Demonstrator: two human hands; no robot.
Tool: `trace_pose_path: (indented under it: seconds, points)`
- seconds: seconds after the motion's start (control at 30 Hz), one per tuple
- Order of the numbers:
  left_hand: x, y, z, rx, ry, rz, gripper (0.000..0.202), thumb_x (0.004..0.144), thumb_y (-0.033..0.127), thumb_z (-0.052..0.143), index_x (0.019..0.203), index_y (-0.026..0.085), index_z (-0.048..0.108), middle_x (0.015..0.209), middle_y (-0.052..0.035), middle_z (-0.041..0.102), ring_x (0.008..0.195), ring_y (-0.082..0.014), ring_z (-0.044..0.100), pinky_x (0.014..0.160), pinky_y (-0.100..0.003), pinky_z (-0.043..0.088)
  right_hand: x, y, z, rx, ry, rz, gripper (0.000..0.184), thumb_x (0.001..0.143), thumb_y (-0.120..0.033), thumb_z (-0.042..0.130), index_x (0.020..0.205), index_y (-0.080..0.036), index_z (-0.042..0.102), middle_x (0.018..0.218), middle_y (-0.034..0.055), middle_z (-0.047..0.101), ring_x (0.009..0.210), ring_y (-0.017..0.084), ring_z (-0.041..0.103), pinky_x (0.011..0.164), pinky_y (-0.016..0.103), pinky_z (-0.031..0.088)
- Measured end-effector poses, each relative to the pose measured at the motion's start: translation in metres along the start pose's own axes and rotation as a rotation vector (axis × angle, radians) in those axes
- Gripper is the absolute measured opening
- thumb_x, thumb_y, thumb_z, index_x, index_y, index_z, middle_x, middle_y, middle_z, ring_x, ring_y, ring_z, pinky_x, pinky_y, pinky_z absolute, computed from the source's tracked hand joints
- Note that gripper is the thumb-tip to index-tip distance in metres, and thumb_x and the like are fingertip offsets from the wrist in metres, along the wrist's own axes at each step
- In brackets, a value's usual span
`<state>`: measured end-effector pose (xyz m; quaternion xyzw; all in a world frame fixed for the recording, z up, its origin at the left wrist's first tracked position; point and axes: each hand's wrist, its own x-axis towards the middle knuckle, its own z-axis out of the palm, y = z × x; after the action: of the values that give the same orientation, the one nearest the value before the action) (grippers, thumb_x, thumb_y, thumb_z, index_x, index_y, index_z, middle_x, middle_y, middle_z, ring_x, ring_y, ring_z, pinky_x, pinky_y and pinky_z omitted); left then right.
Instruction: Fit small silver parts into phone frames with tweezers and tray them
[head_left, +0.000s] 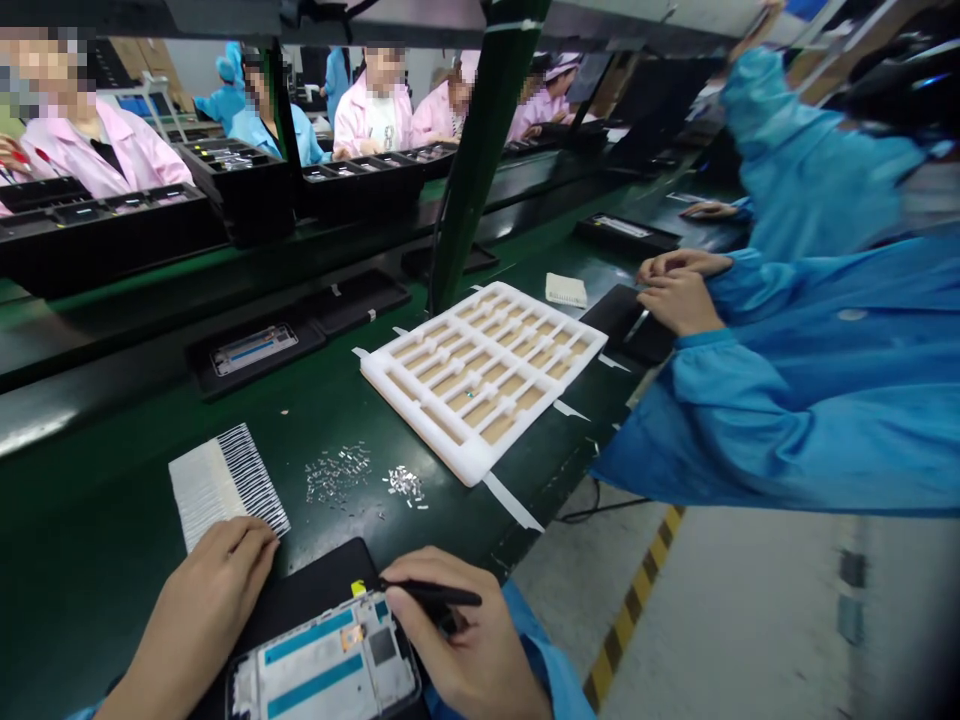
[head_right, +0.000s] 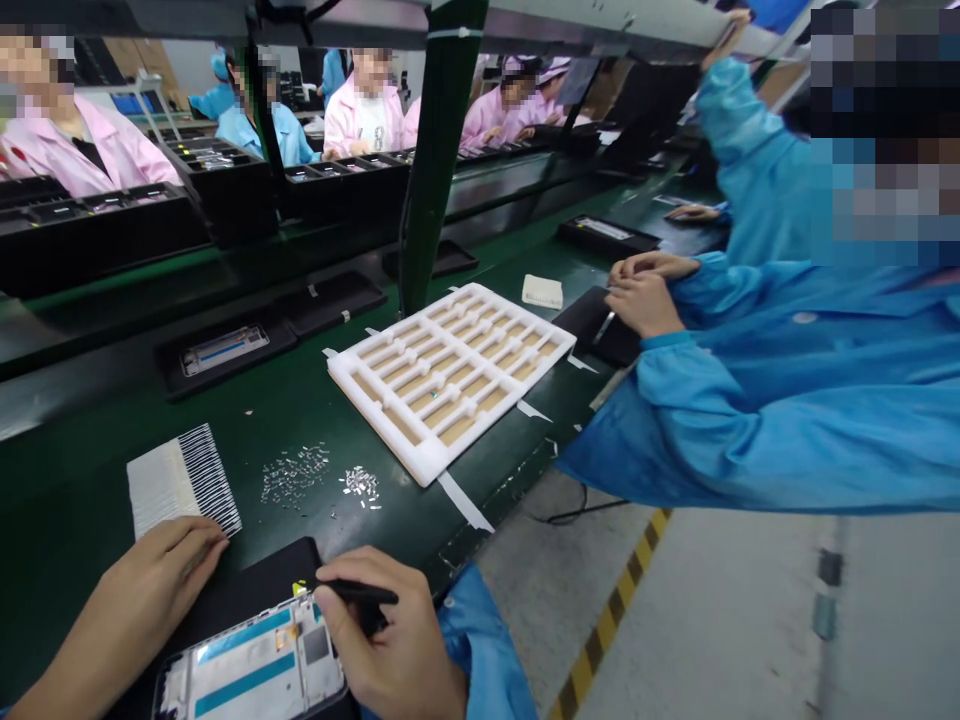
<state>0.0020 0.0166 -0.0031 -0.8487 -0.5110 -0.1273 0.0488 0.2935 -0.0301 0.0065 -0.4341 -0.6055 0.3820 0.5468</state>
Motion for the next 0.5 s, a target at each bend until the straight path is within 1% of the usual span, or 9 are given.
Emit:
trace_pose_path:
  seconds: [0.07, 0.13, 0.23, 0.33, 0.37, 0.43, 0.5]
  points:
    - [0.001, 0.001, -0.002, 0.013, -0.013, 0.022, 0.051, 0.115, 0.045, 0.03, 0.107, 0.019, 0.073, 0.107, -0.0094, 0.078, 0.096, -0.0256, 0.076, 0.088, -0.04, 0.062, -0.001, 0.001, 0.0, 0.0, 0.004, 0.012, 0.013, 0.096, -0.014, 0.071, 0.098, -0.016, 0.083, 0.089, 0.0099, 0.082, 0.077, 0.021, 0.08, 0.069, 0.026, 0.063]
    - [0.003, 0.001, -0.005, 0.014, -0.03, 0.046, 0.052, 0.115, 0.046, 0.028, 0.103, 0.019, 0.071, 0.1, -0.0089, 0.077, 0.091, -0.0253, 0.076, 0.084, -0.04, 0.061, -0.002, 0.003, 0.001, 0.001, 0.007, 0.016, 0.013, 0.096, -0.014, 0.071, 0.099, -0.016, 0.083, 0.089, 0.0099, 0.082, 0.078, 0.021, 0.079, 0.069, 0.026, 0.063]
    - [0.006, -0.002, -0.009, -0.007, -0.047, 0.066, 0.05, 0.115, 0.047, 0.028, 0.097, 0.021, 0.067, 0.091, -0.0063, 0.074, 0.082, -0.0226, 0.075, 0.075, -0.035, 0.06, -0.001, 0.005, -0.001, 0.008, 0.017, 0.01, 0.014, 0.097, -0.014, 0.07, 0.101, -0.017, 0.083, 0.091, 0.0097, 0.082, 0.079, 0.021, 0.079, 0.07, 0.027, 0.063]
    - [0.006, -0.003, -0.015, -0.049, -0.047, 0.07, 0.044, 0.115, 0.044, 0.031, 0.098, 0.023, 0.065, 0.087, -0.0034, 0.073, 0.075, -0.0191, 0.075, 0.069, -0.03, 0.058, -0.001, 0.003, -0.006, 0.029, 0.031, -0.023, 0.015, 0.101, -0.015, 0.068, 0.105, -0.018, 0.082, 0.095, 0.0098, 0.082, 0.086, 0.022, 0.08, 0.078, 0.029, 0.064]
    - [0.005, -0.001, -0.018, -0.061, -0.043, 0.071, 0.042, 0.115, 0.044, 0.032, 0.1, 0.023, 0.065, 0.089, -0.0031, 0.074, 0.076, -0.0185, 0.075, 0.069, -0.029, 0.059, -0.001, 0.0, -0.008, 0.037, 0.026, -0.039, 0.016, 0.104, -0.017, 0.066, 0.107, -0.019, 0.082, 0.1, 0.0106, 0.082, 0.091, 0.023, 0.08, 0.083, 0.031, 0.064]
    - [0.001, 0.005, -0.026, -0.092, -0.015, 0.063, 0.038, 0.115, 0.044, 0.035, 0.108, 0.024, 0.066, 0.1, -0.0043, 0.076, 0.085, -0.0186, 0.077, 0.075, -0.029, 0.06, -0.003, -0.008, -0.011, 0.05, 0.01, -0.066, 0.021, 0.109, -0.023, 0.06, 0.108, -0.02, 0.081, 0.111, 0.0129, 0.081, 0.102, 0.025, 0.079, 0.092, 0.036, 0.064]
    - [-0.005, 0.018, -0.036, -0.187, 0.02, 0.034, 0.032, 0.114, 0.046, 0.042, 0.114, 0.027, 0.067, 0.11, -0.0041, 0.076, 0.094, -0.0181, 0.077, 0.081, -0.027, 0.061, -0.007, -0.017, -0.01, 0.047, -0.009, -0.066, 0.025, 0.112, -0.025, 0.054, 0.108, -0.021, 0.079, 0.115, 0.0135, 0.079, 0.104, 0.025, 0.078, 0.092, 0.036, 0.064]
